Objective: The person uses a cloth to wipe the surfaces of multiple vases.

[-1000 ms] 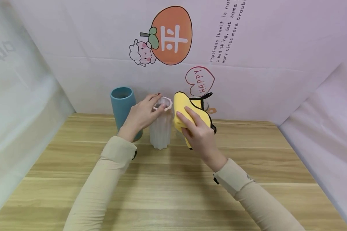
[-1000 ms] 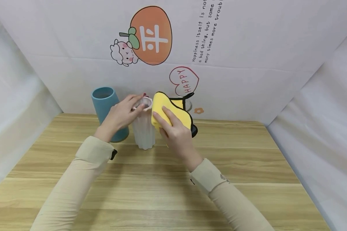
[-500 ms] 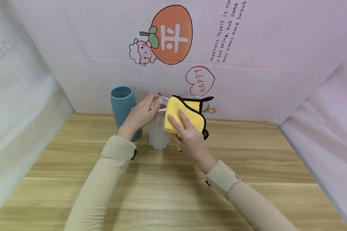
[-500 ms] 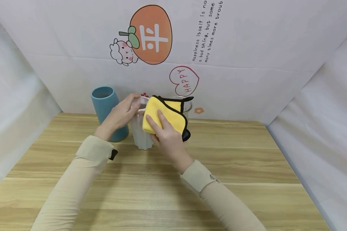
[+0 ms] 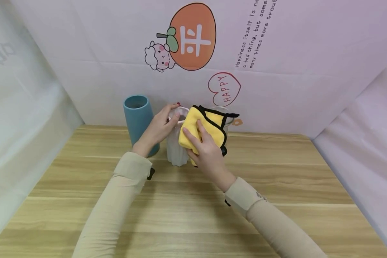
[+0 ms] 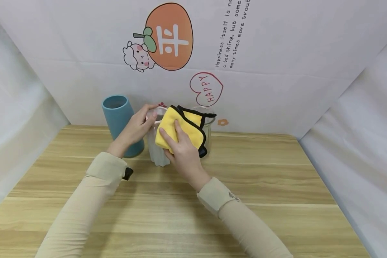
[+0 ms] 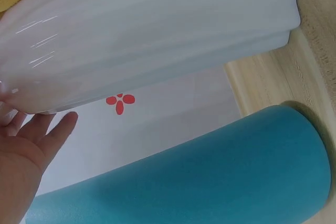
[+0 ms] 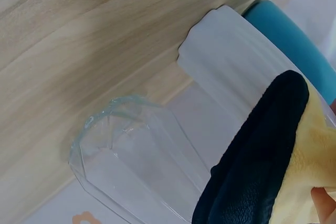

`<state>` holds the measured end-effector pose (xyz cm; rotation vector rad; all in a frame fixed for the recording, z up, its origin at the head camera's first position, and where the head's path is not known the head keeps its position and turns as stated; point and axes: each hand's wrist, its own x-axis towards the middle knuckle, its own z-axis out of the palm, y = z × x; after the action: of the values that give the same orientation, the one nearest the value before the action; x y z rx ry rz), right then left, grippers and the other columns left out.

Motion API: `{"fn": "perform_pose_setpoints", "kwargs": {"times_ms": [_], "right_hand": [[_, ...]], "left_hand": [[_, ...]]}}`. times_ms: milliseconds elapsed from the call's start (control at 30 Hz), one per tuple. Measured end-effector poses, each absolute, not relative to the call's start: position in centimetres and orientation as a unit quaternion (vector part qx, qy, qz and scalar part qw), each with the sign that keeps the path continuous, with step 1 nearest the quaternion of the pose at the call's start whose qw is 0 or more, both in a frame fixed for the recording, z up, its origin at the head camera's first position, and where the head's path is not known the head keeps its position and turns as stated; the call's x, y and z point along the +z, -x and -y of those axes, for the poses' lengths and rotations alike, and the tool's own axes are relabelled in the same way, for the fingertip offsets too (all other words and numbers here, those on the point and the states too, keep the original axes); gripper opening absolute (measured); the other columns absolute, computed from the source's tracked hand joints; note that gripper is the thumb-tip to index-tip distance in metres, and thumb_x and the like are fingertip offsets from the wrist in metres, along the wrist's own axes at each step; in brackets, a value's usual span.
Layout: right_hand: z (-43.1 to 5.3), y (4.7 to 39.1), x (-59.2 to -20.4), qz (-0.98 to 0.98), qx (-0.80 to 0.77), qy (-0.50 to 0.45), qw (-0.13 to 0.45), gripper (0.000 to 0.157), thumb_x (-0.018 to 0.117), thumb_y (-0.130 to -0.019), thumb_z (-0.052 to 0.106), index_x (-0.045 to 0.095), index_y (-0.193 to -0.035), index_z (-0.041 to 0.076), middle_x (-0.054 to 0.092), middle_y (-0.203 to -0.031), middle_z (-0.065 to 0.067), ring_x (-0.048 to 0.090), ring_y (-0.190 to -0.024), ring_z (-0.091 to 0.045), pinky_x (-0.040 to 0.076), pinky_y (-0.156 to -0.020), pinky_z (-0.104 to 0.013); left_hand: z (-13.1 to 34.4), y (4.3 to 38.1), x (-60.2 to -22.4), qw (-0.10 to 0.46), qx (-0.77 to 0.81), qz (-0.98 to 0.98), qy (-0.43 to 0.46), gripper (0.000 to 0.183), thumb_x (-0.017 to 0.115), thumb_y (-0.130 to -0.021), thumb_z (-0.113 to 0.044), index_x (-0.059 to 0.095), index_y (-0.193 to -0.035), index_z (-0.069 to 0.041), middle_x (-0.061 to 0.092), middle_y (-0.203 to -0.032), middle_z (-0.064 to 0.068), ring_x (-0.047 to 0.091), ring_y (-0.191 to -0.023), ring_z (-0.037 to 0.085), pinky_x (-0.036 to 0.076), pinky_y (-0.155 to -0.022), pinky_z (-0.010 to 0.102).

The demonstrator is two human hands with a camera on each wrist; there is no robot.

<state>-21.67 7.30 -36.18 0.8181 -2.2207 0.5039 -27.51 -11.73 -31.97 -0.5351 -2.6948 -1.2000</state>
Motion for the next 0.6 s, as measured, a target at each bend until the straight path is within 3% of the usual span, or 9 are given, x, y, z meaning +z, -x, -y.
{"fn": "perform_pose_setpoints", "kwargs": {"times_ms": [133,233,333,433,500,600], "right_hand": [[-7.2,22.1,-36.4,0.861,0.196,-0.319,0.344,0.059,0.077,-0.080,0.018,0.055,-0.135,0.019,0.045,-0.142,-0.027,0.054,-0.116,-0.040,0.053,-0.090,-0.048],[-7.3,22.6,-36.8,0.857,0.198,-0.328,0.345,0.058,0.075,-0.082,0.029,0.055,-0.135,0.019,0.044,-0.141,-0.027,0.044,-0.126,-0.045,0.044,-0.101,-0.055],[-7.6,23.1,-37.1,0.847,0.214,-0.343,0.344,0.050,0.058,-0.091,0.047,0.057,-0.132,0.018,0.041,-0.140,-0.028,0.029,-0.135,-0.053,0.030,-0.108,-0.065],[-7.7,23.4,-37.4,0.839,0.231,-0.359,0.337,0.057,0.033,-0.098,0.055,0.059,-0.131,0.016,0.036,-0.142,-0.029,0.022,-0.138,-0.056,0.022,-0.110,-0.069],[-7.8,23.7,-37.4,0.836,0.235,-0.369,0.331,0.063,0.024,-0.099,0.055,0.059,-0.131,0.014,0.031,-0.144,-0.031,0.023,-0.139,-0.054,0.022,-0.111,-0.067],[-7.7,23.9,-37.4,0.837,0.227,-0.381,0.321,0.064,0.023,-0.099,0.054,0.057,-0.133,0.012,0.024,-0.147,-0.035,0.026,-0.139,-0.051,0.031,-0.111,-0.061]], "left_hand": [[11.8,27.5,-32.0,0.072,-0.405,0.894,0.179,0.059,0.035,-0.098,-0.048,0.035,-0.145,-0.013,0.040,-0.149,0.012,0.053,-0.121,0.033,0.048,-0.098,0.052],[11.8,27.6,-32.0,0.073,-0.406,0.893,0.182,0.059,0.034,-0.097,-0.048,0.036,-0.145,-0.013,0.039,-0.150,0.012,0.051,-0.123,0.033,0.047,-0.099,0.052],[11.8,27.6,-32.1,0.071,-0.406,0.893,0.183,0.058,0.034,-0.097,-0.048,0.036,-0.145,-0.014,0.038,-0.151,0.011,0.051,-0.124,0.033,0.046,-0.100,0.053],[11.8,27.6,-32.1,0.071,-0.407,0.892,0.182,0.059,0.033,-0.097,-0.048,0.036,-0.145,-0.015,0.039,-0.150,0.011,0.051,-0.123,0.033,0.046,-0.099,0.053],[11.9,27.7,-32.2,0.072,-0.406,0.893,0.183,0.059,0.033,-0.097,-0.049,0.036,-0.145,-0.015,0.040,-0.150,0.011,0.051,-0.122,0.033,0.046,-0.099,0.053],[12.0,27.7,-32.2,0.077,-0.406,0.891,0.187,0.060,0.033,-0.096,-0.049,0.037,-0.145,-0.015,0.041,-0.149,0.013,0.052,-0.122,0.034,0.046,-0.099,0.054]]}}
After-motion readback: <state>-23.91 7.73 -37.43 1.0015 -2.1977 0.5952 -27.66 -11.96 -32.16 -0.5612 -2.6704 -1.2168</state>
